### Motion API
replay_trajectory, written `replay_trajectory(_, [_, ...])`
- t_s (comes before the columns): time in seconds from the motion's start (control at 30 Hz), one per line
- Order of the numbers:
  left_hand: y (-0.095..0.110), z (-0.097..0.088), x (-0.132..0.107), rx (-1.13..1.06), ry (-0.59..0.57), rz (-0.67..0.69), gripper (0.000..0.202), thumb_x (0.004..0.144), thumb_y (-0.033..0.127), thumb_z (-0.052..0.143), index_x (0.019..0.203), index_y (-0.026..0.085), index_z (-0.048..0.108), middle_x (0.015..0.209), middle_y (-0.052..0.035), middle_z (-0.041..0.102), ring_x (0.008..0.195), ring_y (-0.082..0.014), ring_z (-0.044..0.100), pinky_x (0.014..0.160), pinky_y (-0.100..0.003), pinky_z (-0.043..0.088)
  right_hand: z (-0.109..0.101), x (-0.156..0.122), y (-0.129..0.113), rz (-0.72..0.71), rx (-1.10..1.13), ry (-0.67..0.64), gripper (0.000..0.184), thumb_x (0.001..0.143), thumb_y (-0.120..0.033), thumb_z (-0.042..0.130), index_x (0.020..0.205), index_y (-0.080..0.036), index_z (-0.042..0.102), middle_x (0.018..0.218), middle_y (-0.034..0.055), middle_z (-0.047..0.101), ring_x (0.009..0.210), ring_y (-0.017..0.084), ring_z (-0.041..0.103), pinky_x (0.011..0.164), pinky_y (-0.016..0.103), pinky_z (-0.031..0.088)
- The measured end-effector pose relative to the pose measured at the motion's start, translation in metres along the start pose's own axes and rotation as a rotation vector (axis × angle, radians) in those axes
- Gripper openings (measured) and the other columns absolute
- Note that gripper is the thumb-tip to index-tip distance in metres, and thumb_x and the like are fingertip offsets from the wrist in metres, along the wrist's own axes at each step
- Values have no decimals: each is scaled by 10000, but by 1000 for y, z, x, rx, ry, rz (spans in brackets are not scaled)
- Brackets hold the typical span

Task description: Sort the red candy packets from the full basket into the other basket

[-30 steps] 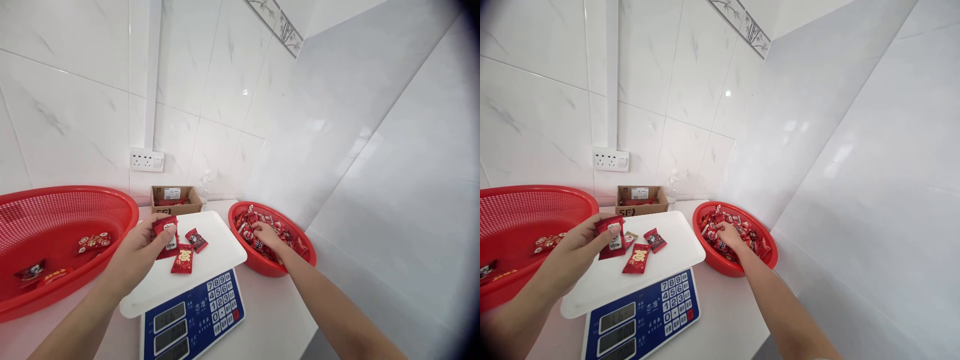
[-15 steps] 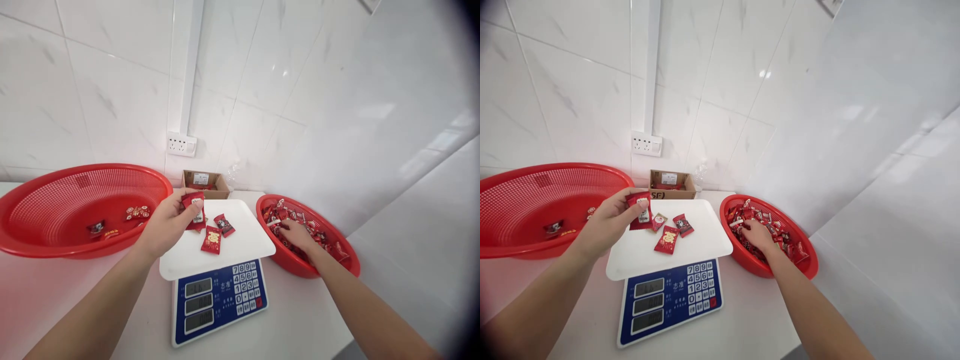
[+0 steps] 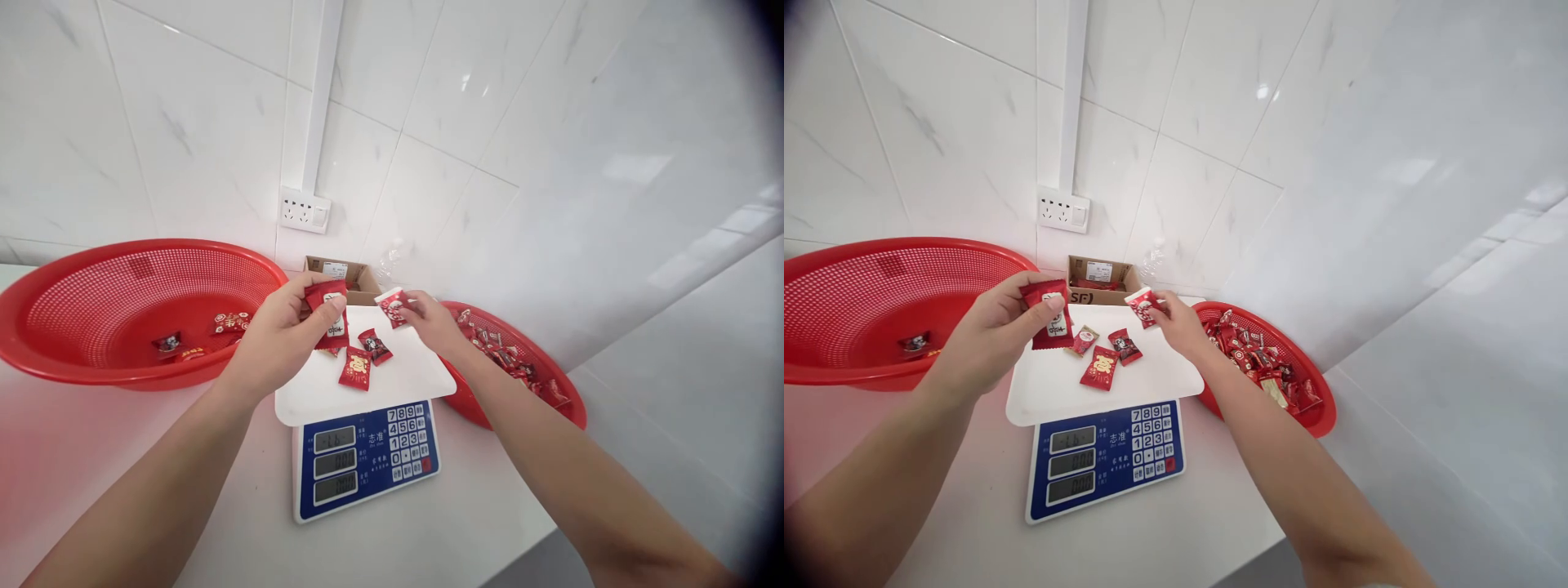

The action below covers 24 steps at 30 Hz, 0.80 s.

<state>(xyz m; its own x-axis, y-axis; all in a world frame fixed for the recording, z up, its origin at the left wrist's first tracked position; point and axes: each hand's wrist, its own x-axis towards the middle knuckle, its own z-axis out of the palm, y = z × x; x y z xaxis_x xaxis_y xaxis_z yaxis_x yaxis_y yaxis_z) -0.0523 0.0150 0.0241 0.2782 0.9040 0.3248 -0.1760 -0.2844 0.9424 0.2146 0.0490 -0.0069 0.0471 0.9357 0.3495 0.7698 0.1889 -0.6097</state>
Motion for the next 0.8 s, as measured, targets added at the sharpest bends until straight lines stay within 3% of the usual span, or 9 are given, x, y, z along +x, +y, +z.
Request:
replay_trajectory(0.17, [5, -1, -3, -45, -23, 26, 354, 778, 407, 671, 1078, 230, 608, 879, -16, 689, 733, -200, 657, 625, -308, 560, 37, 28, -13, -93, -145, -150, 363, 859, -97, 356, 1073, -194, 634, 1050, 29, 679, 931, 161, 612, 830, 304, 457])
replay_trajectory(0.4, [5, -6, -2, -43, -9, 54, 352, 767, 379, 686, 1072, 222, 608, 880, -18, 690, 714, -201, 659, 597, -301, 556, 58, 45, -10, -112, -216, -313, 353, 742, -2, 442, 827, -184, 733, 904, 32, 729, 857, 183, 641, 798, 291, 483])
replay_trajectory(0.5, [5, -8, -1, -79, -3, 57, 332, 768, 353, 691, 1065, 229, 608, 871, -13, 685, 692, -192, 652, 571, -289, 549, 58, 37, -15, -144, -218, -290, 369, 805, -55, 426, 996, -193, 710, 1057, 52, 700, 1002, 188, 610, 899, 327, 459])
replay_trajectory(0.63, [6, -9, -1, -104, -11, 57, 314, 768, 356, 692, 1045, 232, 614, 877, -12, 677, 729, -190, 644, 601, -289, 551, 54, 15, -23, -197, -222, -293, 394, 871, -247, 468, 1244, -179, 575, 1281, 96, 576, 1212, 225, 483, 1035, 406, 362])
replay_trajectory(0.8, [9, -9, -4, -63, -15, 57, 281, 794, 422, 649, 994, 228, 612, 778, -1, 646, 692, -183, 624, 621, -299, 549, 46, -11, -13, -158, -267, -444, 492, 918, -339, 392, 1393, -211, 406, 1509, 68, 291, 1412, 245, 152, 1135, 462, 169])
